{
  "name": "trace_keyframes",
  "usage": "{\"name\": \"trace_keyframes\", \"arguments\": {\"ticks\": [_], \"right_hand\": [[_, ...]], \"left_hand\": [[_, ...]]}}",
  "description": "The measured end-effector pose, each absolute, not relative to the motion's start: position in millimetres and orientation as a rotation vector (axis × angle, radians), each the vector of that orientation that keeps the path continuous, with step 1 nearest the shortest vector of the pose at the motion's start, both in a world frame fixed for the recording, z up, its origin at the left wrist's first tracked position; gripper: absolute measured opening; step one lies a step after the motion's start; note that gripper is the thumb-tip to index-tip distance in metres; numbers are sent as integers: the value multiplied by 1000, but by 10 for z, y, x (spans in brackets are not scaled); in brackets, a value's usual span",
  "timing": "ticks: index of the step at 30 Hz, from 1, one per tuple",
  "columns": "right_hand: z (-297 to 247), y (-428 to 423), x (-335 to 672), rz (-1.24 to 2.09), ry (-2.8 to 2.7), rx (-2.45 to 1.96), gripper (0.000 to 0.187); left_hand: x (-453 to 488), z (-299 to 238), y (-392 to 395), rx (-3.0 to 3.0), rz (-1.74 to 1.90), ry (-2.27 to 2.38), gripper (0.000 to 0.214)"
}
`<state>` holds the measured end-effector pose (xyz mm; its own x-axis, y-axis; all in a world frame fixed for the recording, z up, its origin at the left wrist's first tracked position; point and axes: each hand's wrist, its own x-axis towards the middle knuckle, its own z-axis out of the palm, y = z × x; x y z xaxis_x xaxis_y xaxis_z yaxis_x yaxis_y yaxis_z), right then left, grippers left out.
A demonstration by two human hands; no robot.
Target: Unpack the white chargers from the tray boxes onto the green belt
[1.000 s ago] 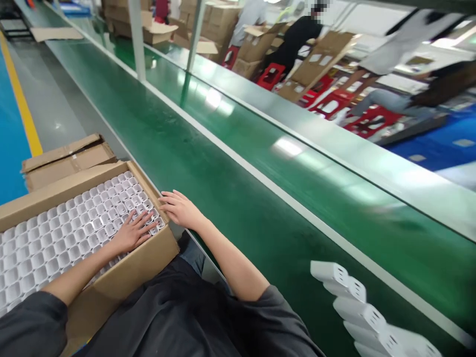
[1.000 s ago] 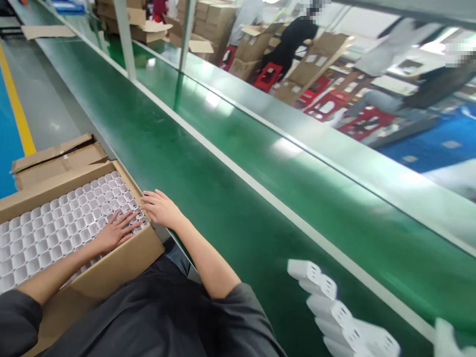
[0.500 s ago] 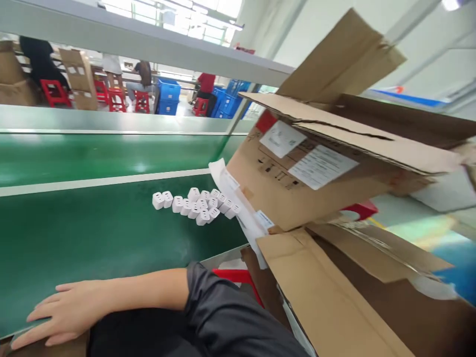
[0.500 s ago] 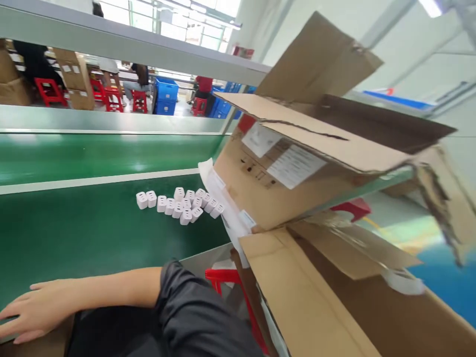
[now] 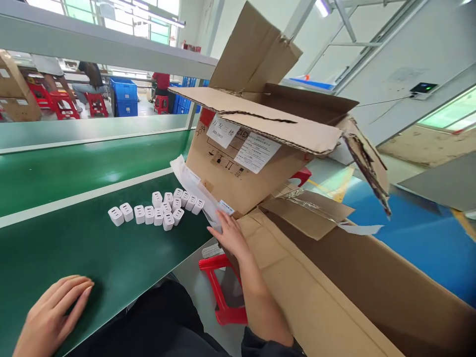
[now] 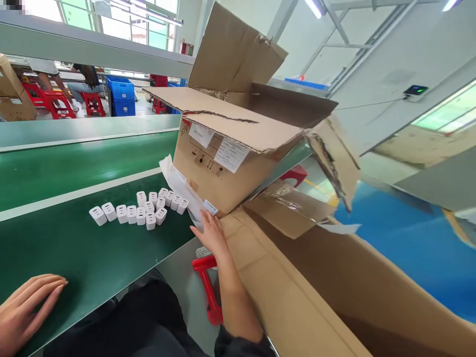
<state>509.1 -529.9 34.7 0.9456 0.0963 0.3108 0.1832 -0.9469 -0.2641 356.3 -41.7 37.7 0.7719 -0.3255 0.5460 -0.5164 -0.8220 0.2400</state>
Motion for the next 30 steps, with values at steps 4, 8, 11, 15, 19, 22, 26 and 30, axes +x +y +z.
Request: {"name": "trace_keyframes", "arguments": {"ticks": [4, 8, 11, 15, 19, 22, 26, 30], "right_hand": [[60, -5149, 5156, -605, -83, -2864, 35], [-8, -5047, 5169, -805, -28, -2801, 36], [122, -4974, 5163, -903, -130, -2649, 50], [384, -4623, 5165, -891, -380, -2359, 53], [409, -4110, 5194, -709, -566, -2285, 57], [303, -3871, 5213, -638, -639, -2396, 59], [227, -3824, 5224, -619, -743, -2485, 54], [243, -3838, 5239, -642, -753, -2475, 44]], "left_hand": [[3888, 385, -866, 2632, 587, -838, 22], [3863, 305, -884, 2747, 501, -883, 28], [3864, 370, -733, 2770, 508, -841, 32], [4247, 645, -669, 2752, 625, -739, 39], [4910, 840, -790, 2747, 715, -623, 63], [5275, 833, -901, 2761, 605, -663, 75], [5443, 684, -973, 2745, 392, -641, 69], [5434, 575, -952, 2682, 322, -613, 58]]}}
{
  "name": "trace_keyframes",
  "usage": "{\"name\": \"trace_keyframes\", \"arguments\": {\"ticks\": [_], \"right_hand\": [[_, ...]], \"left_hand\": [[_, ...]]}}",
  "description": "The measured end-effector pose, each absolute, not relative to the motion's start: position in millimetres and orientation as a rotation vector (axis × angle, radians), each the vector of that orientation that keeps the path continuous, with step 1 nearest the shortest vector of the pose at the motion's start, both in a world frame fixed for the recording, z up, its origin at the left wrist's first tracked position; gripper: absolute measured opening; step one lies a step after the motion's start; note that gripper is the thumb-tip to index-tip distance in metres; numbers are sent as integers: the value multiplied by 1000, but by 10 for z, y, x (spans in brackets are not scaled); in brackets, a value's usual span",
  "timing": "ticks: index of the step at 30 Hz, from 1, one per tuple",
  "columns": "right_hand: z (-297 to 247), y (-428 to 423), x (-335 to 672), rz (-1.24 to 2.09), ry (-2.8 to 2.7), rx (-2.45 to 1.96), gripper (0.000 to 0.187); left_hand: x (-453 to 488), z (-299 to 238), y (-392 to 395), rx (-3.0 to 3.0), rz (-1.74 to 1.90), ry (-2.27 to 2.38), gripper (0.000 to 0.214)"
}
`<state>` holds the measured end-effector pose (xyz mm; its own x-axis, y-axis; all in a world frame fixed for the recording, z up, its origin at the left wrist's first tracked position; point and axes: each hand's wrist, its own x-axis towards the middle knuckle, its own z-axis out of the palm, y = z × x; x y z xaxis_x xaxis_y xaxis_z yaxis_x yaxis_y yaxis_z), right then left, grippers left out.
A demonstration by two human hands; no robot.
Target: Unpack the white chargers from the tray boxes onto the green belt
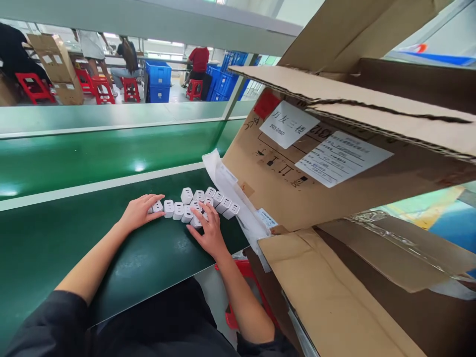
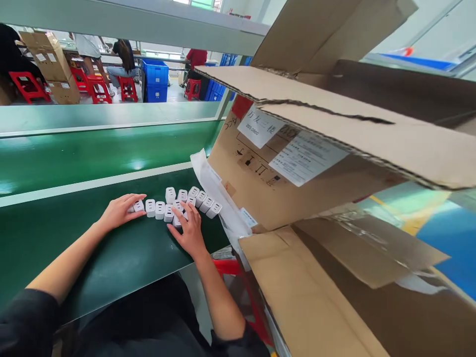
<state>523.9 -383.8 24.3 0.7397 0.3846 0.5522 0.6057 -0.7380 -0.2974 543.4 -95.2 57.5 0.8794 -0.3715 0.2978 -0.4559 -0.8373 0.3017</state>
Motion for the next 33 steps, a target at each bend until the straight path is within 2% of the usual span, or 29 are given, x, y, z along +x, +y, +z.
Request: {"name": "trace_keyframes", "arguments": {"ticks": [9, 13, 24, 29, 33], "right_hand": [[273, -3802, 5257, -654, -746, -2448, 46], [296, -3803, 5260, -639, -732, -2462, 49], [325, -3765, 5291, -610, -645, -2568, 53], [321, -3787, 5307, -615, -634, -2589, 54], [376, -3788, 5227, -771, -557, -2450, 57]], "left_hand": [[5438, 847, -1325, 2883, 215, -711, 79], [5531, 835, -1468, 2910, 117, -764, 73], [5623, 807, -1475, 2885, 161, -750, 54], [5740, 863, -1280, 2296, 196, -371, 50], [5656, 1040, -1399, 1339, -106, -4, 60]]}}
